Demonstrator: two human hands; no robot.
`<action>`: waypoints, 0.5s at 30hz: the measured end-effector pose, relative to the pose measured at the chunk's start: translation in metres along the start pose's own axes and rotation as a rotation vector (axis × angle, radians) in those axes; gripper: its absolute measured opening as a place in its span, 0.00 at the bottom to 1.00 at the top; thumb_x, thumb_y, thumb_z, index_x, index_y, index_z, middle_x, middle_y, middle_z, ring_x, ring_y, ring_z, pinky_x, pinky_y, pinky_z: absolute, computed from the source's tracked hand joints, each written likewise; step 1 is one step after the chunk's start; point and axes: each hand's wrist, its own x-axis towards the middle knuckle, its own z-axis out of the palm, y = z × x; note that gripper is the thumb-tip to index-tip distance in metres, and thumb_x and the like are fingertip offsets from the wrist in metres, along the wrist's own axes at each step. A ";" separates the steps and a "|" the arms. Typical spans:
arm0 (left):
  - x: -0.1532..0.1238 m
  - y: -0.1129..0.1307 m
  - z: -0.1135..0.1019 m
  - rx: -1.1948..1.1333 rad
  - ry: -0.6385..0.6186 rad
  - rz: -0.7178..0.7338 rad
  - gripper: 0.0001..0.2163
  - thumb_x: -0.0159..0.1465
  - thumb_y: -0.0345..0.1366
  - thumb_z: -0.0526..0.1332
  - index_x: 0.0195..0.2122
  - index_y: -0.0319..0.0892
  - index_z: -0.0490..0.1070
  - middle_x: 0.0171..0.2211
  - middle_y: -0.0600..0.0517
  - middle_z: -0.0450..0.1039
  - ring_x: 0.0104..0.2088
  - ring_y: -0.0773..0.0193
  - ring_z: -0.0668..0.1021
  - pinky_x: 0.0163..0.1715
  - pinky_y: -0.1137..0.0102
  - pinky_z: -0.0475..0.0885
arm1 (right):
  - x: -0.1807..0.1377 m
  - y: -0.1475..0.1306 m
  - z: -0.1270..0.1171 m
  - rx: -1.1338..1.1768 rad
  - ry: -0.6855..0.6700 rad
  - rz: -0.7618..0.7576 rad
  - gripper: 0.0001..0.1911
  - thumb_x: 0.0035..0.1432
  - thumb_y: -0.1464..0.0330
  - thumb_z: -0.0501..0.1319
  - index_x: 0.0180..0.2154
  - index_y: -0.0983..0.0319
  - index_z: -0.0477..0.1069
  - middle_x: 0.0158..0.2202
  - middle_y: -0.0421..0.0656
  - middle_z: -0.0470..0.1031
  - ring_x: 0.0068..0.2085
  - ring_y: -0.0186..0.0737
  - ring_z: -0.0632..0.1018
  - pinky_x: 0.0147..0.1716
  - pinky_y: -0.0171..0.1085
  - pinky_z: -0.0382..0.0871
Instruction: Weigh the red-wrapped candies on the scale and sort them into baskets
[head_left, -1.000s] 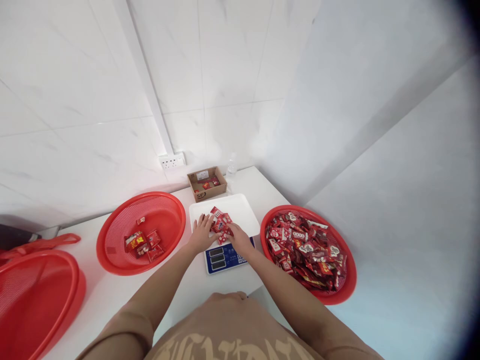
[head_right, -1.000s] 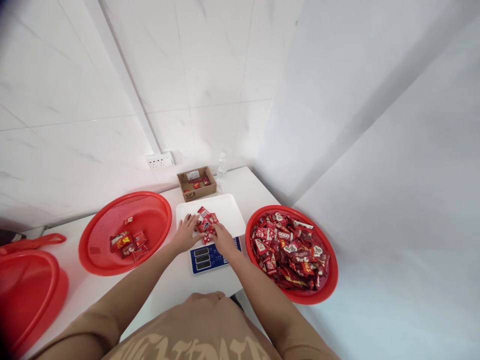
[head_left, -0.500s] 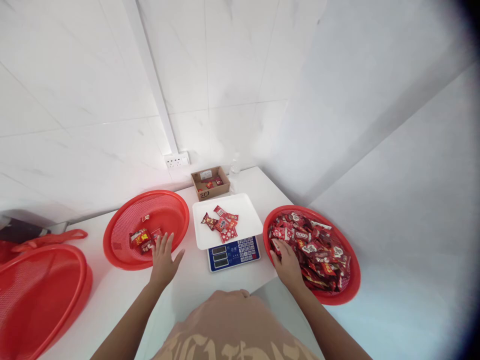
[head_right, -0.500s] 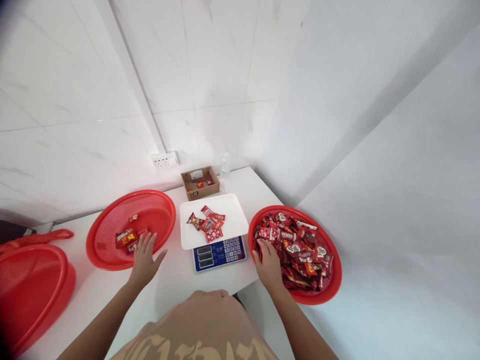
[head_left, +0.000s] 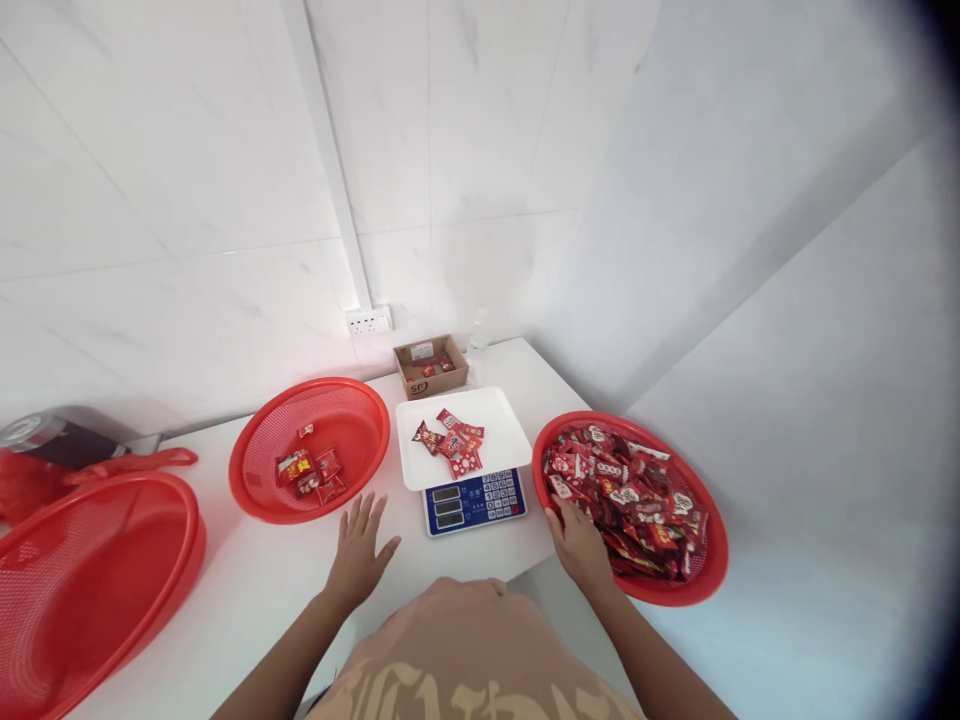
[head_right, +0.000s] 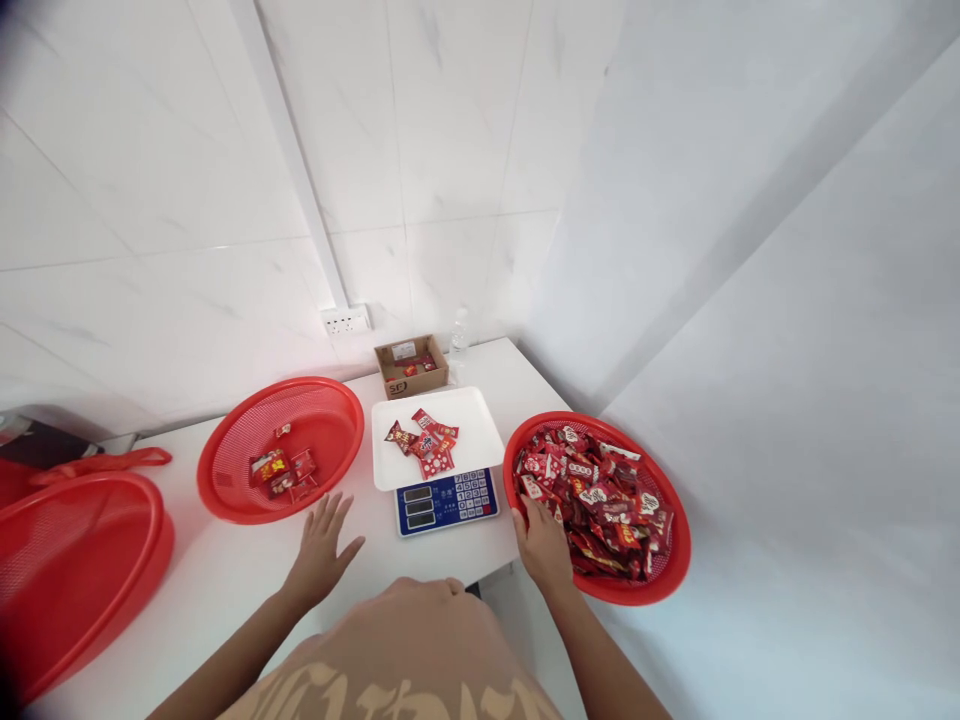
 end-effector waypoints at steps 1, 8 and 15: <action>0.002 -0.002 0.000 0.008 0.016 -0.009 0.27 0.63 0.48 0.50 0.61 0.42 0.55 0.63 0.40 0.54 0.64 0.47 0.52 0.59 0.46 0.51 | 0.000 -0.001 -0.001 -0.003 0.000 0.007 0.26 0.62 0.58 0.43 0.51 0.65 0.66 0.50 0.53 0.72 0.52 0.50 0.71 0.51 0.48 0.64; 0.025 -0.023 -0.020 0.092 0.059 -0.200 0.27 0.64 0.46 0.49 0.60 0.35 0.57 0.58 0.36 0.63 0.61 0.44 0.60 0.58 0.45 0.52 | 0.000 -0.006 -0.006 0.003 -0.035 0.046 0.25 0.61 0.59 0.44 0.51 0.66 0.66 0.49 0.54 0.72 0.51 0.48 0.72 0.50 0.46 0.64; 0.011 -0.039 -0.077 0.126 -0.062 -0.574 0.30 0.64 0.50 0.42 0.64 0.39 0.48 0.60 0.37 0.58 0.53 0.46 0.70 0.43 0.56 0.70 | -0.001 -0.010 -0.011 0.022 -0.096 0.124 0.27 0.62 0.58 0.43 0.53 0.67 0.64 0.52 0.54 0.70 0.52 0.49 0.71 0.51 0.46 0.63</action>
